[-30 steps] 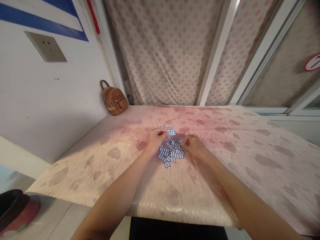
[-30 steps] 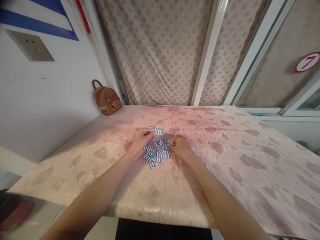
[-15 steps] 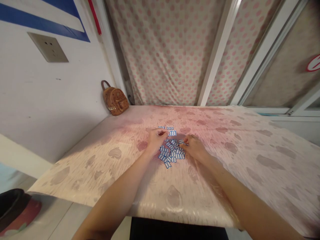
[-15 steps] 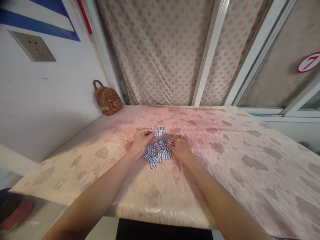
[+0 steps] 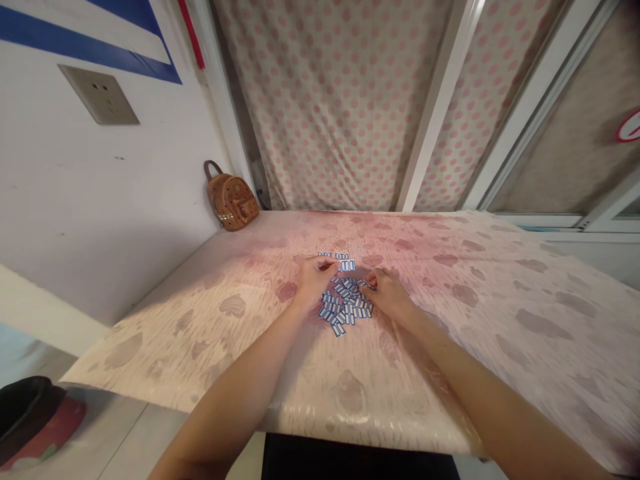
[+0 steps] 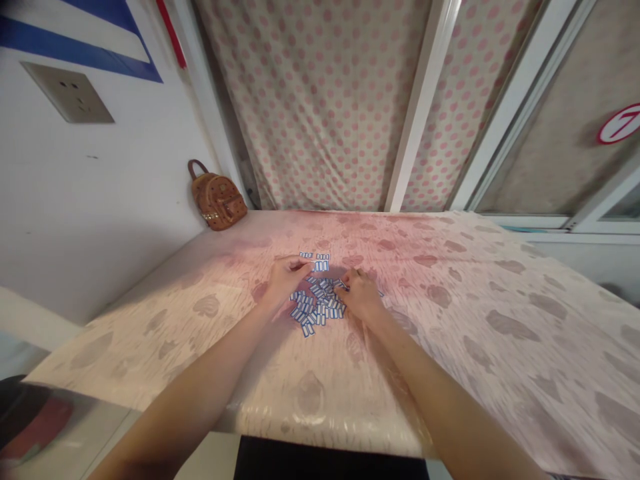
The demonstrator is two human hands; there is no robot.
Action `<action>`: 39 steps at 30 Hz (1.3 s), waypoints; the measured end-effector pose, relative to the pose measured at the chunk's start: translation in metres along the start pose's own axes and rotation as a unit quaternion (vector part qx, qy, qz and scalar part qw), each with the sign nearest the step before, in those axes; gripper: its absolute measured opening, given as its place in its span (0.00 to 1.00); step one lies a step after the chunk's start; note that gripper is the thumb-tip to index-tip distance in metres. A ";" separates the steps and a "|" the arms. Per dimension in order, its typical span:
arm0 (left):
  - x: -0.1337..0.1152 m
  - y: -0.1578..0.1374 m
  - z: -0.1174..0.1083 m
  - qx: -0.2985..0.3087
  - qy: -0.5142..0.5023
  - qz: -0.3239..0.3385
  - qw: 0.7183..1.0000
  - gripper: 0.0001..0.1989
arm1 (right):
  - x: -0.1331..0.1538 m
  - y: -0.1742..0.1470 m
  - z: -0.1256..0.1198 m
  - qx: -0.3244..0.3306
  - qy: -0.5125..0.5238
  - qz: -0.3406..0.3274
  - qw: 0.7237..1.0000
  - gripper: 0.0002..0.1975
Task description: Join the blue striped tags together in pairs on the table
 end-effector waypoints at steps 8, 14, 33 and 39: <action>0.000 -0.001 0.000 0.004 0.008 -0.005 1.000 0.05 | 0.006 0.000 0.001 -0.006 0.001 -0.001 1.000 0.04; 0.005 0.000 -0.001 0.008 0.011 0.005 1.000 0.06 | 0.010 -0.004 -0.019 -0.020 0.112 -0.028 0.993 0.02; 0.015 -0.002 0.002 0.019 0.025 0.007 0.999 0.05 | 0.000 0.003 -0.029 -0.032 0.148 -0.015 0.988 0.07; 0.022 -0.002 0.003 0.028 0.031 0.004 0.999 0.06 | 0.000 -0.003 -0.049 -0.066 0.165 0.020 0.984 0.12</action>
Point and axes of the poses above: each hand's wrist, its own y-axis towards the middle knuckle, its own z-axis out of the palm, x = y × z, the point moved 6 cm from there along y, towards the middle knuckle, and after that the axes turned 14 degrees about z, right-handed, at the moved point
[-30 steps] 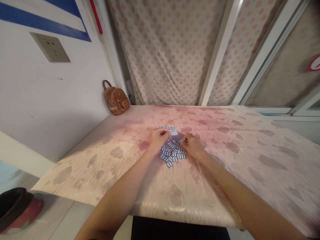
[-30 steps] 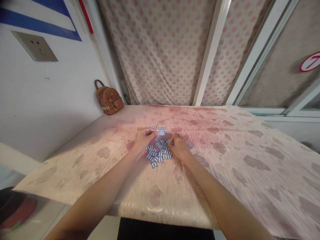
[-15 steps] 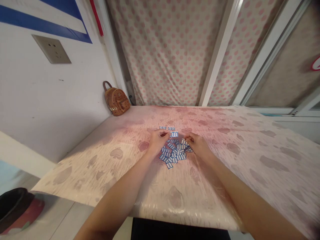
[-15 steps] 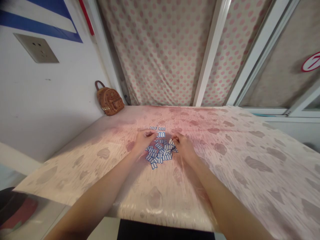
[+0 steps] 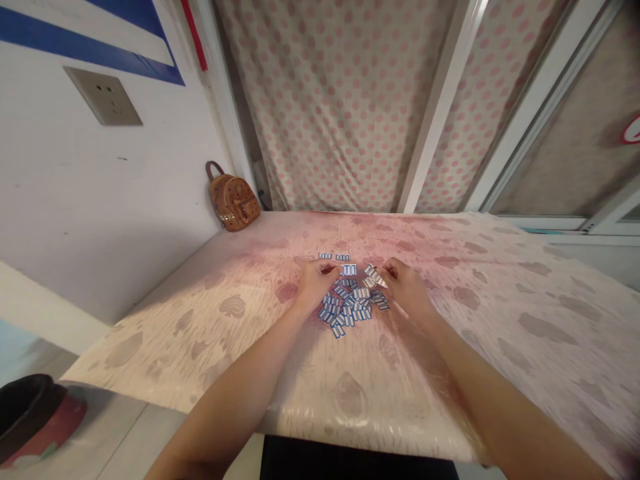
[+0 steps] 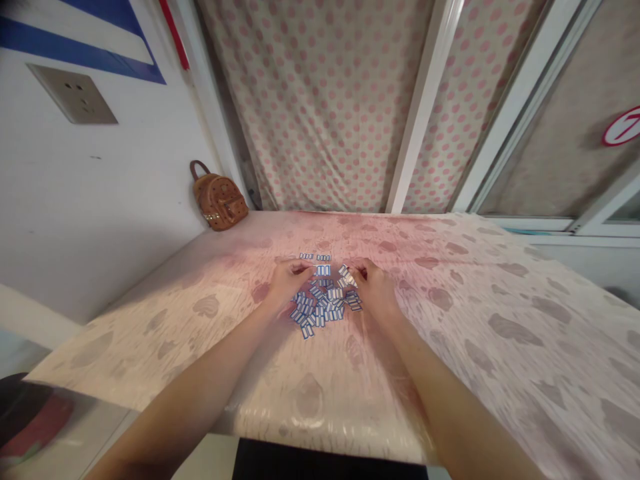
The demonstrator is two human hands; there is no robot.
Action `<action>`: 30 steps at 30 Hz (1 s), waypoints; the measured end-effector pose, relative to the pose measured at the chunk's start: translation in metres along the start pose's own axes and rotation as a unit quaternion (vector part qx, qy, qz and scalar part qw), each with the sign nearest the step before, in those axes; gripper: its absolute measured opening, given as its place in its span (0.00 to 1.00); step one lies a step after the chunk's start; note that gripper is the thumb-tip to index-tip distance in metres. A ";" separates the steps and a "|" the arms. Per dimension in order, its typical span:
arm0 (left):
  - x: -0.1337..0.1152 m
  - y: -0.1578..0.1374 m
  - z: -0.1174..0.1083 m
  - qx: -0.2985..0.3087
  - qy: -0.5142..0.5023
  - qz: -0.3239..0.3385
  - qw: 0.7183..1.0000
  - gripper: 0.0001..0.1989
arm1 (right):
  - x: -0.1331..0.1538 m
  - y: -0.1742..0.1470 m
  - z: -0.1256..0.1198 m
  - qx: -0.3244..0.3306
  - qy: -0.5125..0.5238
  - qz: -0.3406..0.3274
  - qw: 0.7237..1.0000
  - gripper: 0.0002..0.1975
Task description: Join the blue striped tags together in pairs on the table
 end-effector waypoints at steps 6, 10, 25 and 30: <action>0.000 -0.001 0.000 -0.005 0.001 -0.006 1.000 0.06 | -0.012 0.003 0.013 0.104 0.023 0.041 0.993 0.11; -0.003 -0.006 0.003 -0.003 -0.036 -0.040 0.999 0.06 | -0.022 0.006 0.026 0.137 0.050 0.048 0.988 0.09; -0.011 -0.017 0.027 0.064 -0.129 -0.101 0.984 0.09 | -0.003 -0.004 0.031 0.205 0.157 0.055 0.964 0.08; -0.001 -0.016 0.019 -0.009 -0.185 -0.151 0.971 0.09 | -0.011 0.003 0.024 0.164 0.131 0.033 0.977 0.11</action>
Point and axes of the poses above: each hand's wrist, its own y-axis towards the middle knuckle, its own z-axis out of the palm, x = y × z, the point moved 6 cm from there along y, towards the middle knuckle, and after that the axes turned 14 degrees about z, right-handed, at the moved point
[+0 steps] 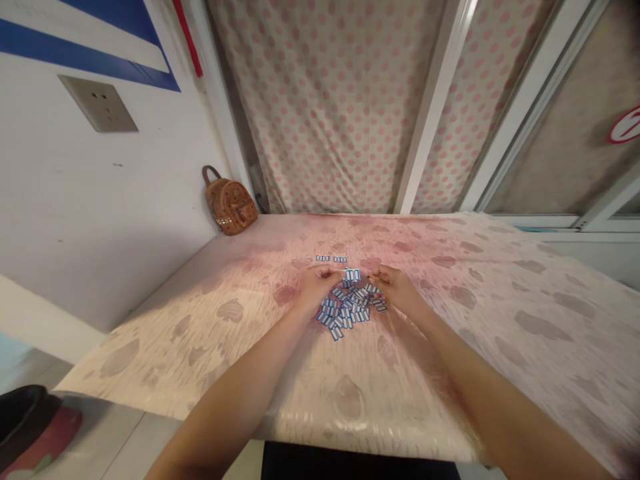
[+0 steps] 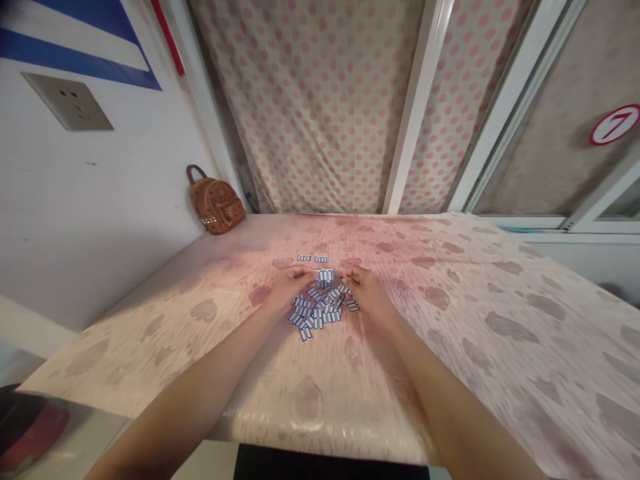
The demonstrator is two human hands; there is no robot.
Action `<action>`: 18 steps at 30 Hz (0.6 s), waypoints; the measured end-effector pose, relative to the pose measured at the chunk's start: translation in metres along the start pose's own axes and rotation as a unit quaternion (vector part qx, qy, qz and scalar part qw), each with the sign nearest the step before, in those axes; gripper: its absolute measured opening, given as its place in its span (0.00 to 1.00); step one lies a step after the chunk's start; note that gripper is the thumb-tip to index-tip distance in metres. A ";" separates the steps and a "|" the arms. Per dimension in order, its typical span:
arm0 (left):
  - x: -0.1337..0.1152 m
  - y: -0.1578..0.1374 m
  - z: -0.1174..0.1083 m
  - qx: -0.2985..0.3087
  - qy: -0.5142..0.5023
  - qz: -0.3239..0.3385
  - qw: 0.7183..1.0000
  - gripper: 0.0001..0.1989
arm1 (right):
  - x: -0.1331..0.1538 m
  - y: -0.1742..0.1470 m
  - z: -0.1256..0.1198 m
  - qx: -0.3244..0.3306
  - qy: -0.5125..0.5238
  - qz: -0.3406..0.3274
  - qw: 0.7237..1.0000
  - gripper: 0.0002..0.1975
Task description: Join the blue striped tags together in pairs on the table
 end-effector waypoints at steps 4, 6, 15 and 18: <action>0.001 0.001 -0.001 -0.001 -0.005 -0.004 1.000 0.09 | 0.002 0.002 -0.010 -0.062 -0.029 -0.029 0.997 0.14; 0.002 0.001 0.001 0.011 -0.005 -0.006 1.000 0.09 | 0.003 0.002 -0.008 -0.040 -0.002 -0.019 0.999 0.16; -0.001 -0.001 0.010 0.049 -0.039 -0.022 0.998 0.09 | 0.009 -0.008 0.009 0.055 0.116 0.018 0.992 0.21; -0.001 -0.002 0.006 0.032 -0.002 -0.009 0.999 0.08 | 0.016 -0.009 -0.007 -0.051 0.071 -0.019 0.996 0.17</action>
Point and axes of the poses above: each hand's wrist, its own y-axis towards the middle knuckle, its own z-axis out of the palm, x = y × z, the point moved 6 cm from there along y, towards the middle knuckle, and after that the axes turned 14 degrees about z, right-handed, at the moved point
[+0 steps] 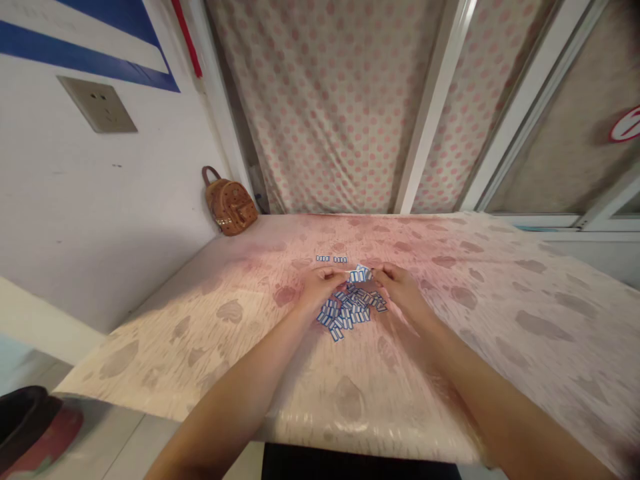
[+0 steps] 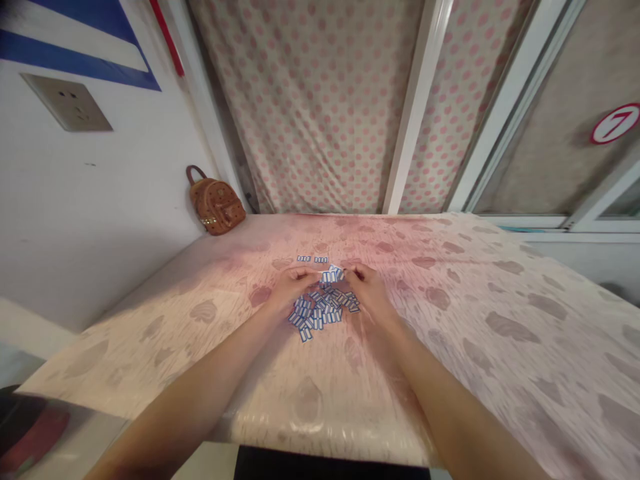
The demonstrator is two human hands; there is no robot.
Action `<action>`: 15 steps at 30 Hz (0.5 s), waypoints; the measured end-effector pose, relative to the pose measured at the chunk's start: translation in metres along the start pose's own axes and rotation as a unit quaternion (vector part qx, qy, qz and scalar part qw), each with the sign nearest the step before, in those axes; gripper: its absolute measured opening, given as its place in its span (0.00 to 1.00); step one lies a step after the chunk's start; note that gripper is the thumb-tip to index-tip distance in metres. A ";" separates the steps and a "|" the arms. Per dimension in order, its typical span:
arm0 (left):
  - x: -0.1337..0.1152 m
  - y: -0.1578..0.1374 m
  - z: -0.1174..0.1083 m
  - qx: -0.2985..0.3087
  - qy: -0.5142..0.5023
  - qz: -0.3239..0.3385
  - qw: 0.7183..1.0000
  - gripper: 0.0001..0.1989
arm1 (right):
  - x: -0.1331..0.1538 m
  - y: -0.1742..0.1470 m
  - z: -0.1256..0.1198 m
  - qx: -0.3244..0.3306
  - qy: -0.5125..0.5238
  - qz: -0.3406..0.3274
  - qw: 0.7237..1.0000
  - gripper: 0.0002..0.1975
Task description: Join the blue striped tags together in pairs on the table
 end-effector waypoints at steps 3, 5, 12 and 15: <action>0.001 0.001 -0.005 -0.012 0.046 0.031 0.998 0.07 | 0.013 -0.003 -0.015 -0.087 -0.029 -0.057 0.994 0.13; 0.002 0.002 -0.006 -0.006 0.066 0.046 0.997 0.07 | 0.020 -0.006 -0.018 -0.092 -0.054 -0.082 0.991 0.11; -0.005 0.000 0.000 0.020 0.080 0.061 0.995 0.10 | 0.028 -0.017 -0.004 -0.078 -0.162 -0.127 0.975 0.08; -0.010 -0.002 0.003 0.023 0.073 0.065 0.995 0.10 | 0.026 -0.019 0.001 -0.092 -0.174 -0.141 0.970 0.07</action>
Point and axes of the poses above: each hand's wrist, its own y-axis towards the middle knuckle, its own z-axis out of the palm, x = y × z, the point moved 6 cm from there along y, towards the middle knuckle, and after that the axes turned 14 degrees about z, right-handed, at the moved point
